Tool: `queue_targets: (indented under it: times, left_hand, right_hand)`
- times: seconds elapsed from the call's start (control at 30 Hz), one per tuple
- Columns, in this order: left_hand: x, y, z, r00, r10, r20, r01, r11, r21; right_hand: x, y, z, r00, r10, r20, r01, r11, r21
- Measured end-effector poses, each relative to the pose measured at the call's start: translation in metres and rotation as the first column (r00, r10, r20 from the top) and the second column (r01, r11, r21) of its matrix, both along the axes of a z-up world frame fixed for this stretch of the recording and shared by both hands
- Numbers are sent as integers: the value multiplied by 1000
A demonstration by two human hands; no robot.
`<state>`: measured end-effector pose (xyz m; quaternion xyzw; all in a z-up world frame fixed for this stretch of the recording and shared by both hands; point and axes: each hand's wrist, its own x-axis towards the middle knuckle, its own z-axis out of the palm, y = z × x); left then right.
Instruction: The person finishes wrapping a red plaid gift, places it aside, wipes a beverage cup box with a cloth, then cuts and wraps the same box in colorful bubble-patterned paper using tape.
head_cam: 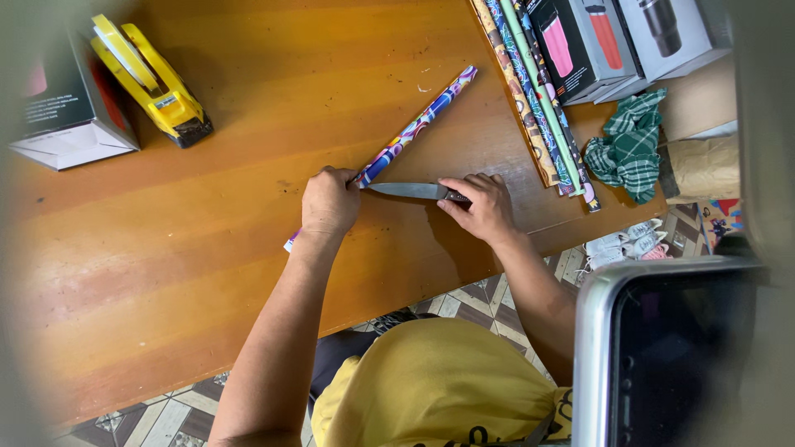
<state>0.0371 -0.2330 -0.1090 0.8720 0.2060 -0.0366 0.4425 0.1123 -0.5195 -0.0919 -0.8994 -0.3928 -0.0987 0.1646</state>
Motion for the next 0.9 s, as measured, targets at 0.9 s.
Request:
queue_targets:
  times: [0.9]
  left_hand:
    - [-39, -7, -19, 879, -191, 437, -78, 846, 527]
  right_hand:
    - [17, -5, 8, 994, -113, 11, 113, 994, -1]
